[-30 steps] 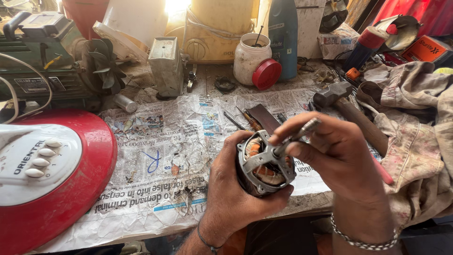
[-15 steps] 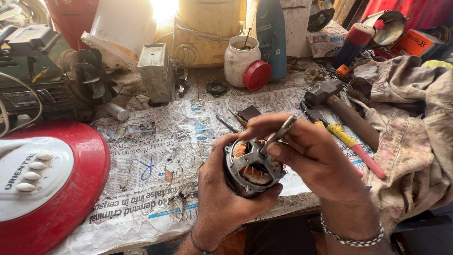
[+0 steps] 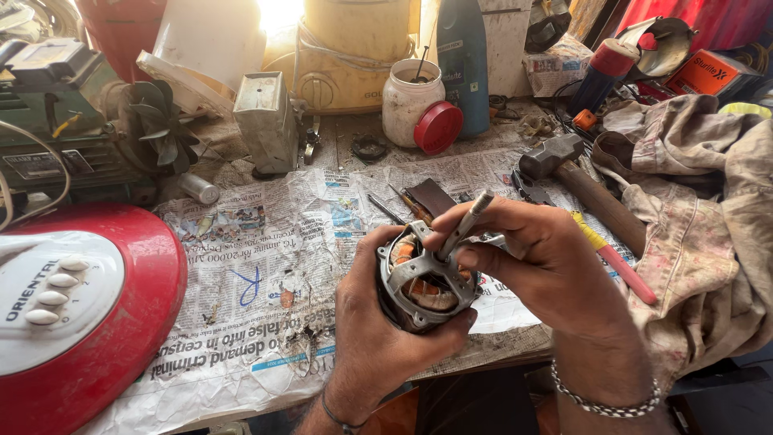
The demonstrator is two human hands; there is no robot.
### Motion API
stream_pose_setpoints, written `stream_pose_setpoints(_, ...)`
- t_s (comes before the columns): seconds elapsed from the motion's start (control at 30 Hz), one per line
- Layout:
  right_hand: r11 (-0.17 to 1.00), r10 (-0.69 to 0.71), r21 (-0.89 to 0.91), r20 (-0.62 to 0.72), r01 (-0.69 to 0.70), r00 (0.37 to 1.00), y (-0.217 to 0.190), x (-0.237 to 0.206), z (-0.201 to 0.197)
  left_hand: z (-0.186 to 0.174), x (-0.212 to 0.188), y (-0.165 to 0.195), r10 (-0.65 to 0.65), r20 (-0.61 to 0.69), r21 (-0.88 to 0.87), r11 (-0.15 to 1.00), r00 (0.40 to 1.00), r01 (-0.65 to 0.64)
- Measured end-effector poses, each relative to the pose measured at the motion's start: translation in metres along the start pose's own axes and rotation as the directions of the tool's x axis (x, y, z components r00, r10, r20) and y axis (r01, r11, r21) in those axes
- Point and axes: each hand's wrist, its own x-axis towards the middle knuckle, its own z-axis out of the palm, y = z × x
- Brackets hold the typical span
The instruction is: The person repairs a small electric motor on a cluttered workbench. They tap and seat the rotor shaft with a hammer, fit the motor into its mounting bracket, route its wires, and tighten screws on the housing using a screwdriver.
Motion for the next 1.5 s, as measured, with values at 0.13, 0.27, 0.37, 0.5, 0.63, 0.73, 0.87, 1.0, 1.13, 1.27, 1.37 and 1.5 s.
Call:
stream_pose_setpoints(0.13,0.992,-0.125,-0.008,-0.044,0.124,0.991,0.007,-0.002,0.003,0.001,-0.001,0.002,-0.004,0.013,-0.043,0.999,1.0,0.004)
stream_pose_setpoints(0.27,0.987,-0.157,0.015,-0.112,0.16,0.981,0.013,-0.005,0.003,0.001,-0.001,0.003,-0.001,0.006,-0.026,1.0,1.0,0.001)
stream_pose_setpoints(0.37,0.992,-0.115,0.03,-0.098,0.119,0.988,0.013,-0.003,0.003,0.001,-0.001,0.002,-0.015,0.003,-0.064,0.998,1.0,0.015)
stream_pose_setpoints(0.5,0.997,-0.045,-0.061,-0.043,0.042,0.998,0.01,0.001,0.002,-0.001,-0.001,0.002,-0.003,0.003,-0.051,0.999,1.0,0.003)
stream_pose_setpoints(0.63,0.997,-0.067,-0.036,-0.053,0.066,0.996,0.009,-0.001,0.003,0.0,-0.002,0.006,-0.006,-0.02,-0.016,1.0,1.0,0.006)
stream_pose_setpoints(0.73,0.988,-0.154,-0.018,-0.103,0.153,0.983,0.013,-0.003,0.006,0.001,-0.001,0.009,-0.019,-0.025,-0.021,1.0,1.0,0.018)
stream_pose_setpoints(0.87,0.976,-0.218,-0.054,-0.175,0.211,0.96,0.017,-0.006,0.008,0.002,0.0,0.008,-0.028,-0.001,-0.066,0.997,1.0,0.028)
stream_pose_setpoints(1.0,0.99,-0.117,0.061,-0.148,0.127,0.982,0.015,-0.003,0.006,0.001,-0.001,0.003,0.013,-0.025,-0.016,1.0,1.0,-0.014)
stream_pose_setpoints(1.13,0.997,-0.076,0.007,-0.093,0.077,0.993,0.011,0.0,0.005,0.0,-0.002,0.001,-0.028,0.003,-0.044,0.999,1.0,0.028)
stream_pose_setpoints(1.27,0.99,-0.141,-0.006,-0.16,0.142,0.977,0.012,0.0,0.01,0.001,-0.001,0.005,0.024,-0.034,-0.001,1.0,0.999,-0.024)
stream_pose_setpoints(1.37,0.98,-0.191,0.011,-0.228,0.199,0.955,0.014,-0.003,0.014,0.002,0.0,0.006,-0.005,-0.018,-0.009,1.0,1.0,0.005)
stream_pose_setpoints(1.5,0.979,-0.187,0.041,-0.234,0.202,0.954,0.015,-0.005,0.012,0.002,-0.001,0.004,-0.015,-0.031,-0.028,1.0,0.999,0.014)
